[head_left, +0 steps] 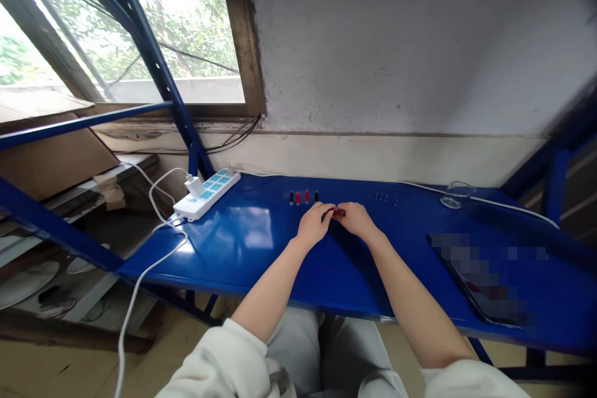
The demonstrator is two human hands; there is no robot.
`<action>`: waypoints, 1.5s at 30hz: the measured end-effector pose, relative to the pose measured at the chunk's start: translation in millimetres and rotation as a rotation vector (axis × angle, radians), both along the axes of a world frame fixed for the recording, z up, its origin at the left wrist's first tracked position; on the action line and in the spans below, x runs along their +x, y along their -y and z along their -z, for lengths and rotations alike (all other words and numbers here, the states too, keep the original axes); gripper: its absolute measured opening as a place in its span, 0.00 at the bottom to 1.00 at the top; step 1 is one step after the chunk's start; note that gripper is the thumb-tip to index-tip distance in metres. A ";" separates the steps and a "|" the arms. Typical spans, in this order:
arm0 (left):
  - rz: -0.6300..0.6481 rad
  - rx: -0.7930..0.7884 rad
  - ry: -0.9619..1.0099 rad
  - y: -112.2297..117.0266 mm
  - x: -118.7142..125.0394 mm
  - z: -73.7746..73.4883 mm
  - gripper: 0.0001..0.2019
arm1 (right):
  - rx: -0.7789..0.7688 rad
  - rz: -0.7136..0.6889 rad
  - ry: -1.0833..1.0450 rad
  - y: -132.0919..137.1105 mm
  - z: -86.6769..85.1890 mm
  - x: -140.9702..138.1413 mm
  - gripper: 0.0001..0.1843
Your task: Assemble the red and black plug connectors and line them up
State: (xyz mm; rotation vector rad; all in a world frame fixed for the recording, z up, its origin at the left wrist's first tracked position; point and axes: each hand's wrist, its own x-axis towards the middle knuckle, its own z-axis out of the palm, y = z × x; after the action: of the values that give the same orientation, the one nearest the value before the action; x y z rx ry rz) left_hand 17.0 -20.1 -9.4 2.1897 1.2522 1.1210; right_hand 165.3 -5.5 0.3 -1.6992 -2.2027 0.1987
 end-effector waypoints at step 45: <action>-0.263 -0.199 0.449 -13.1 -7.2 0.4 0.11 | 0.068 0.130 -0.230 -42.2 26.6 -18.2 0.08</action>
State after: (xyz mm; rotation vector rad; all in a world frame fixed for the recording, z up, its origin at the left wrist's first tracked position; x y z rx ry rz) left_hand 9.9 -7.0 -9.9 1.5458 1.3940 1.4214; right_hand 147.1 36.6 -26.4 -1.6837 -1.9061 0.2683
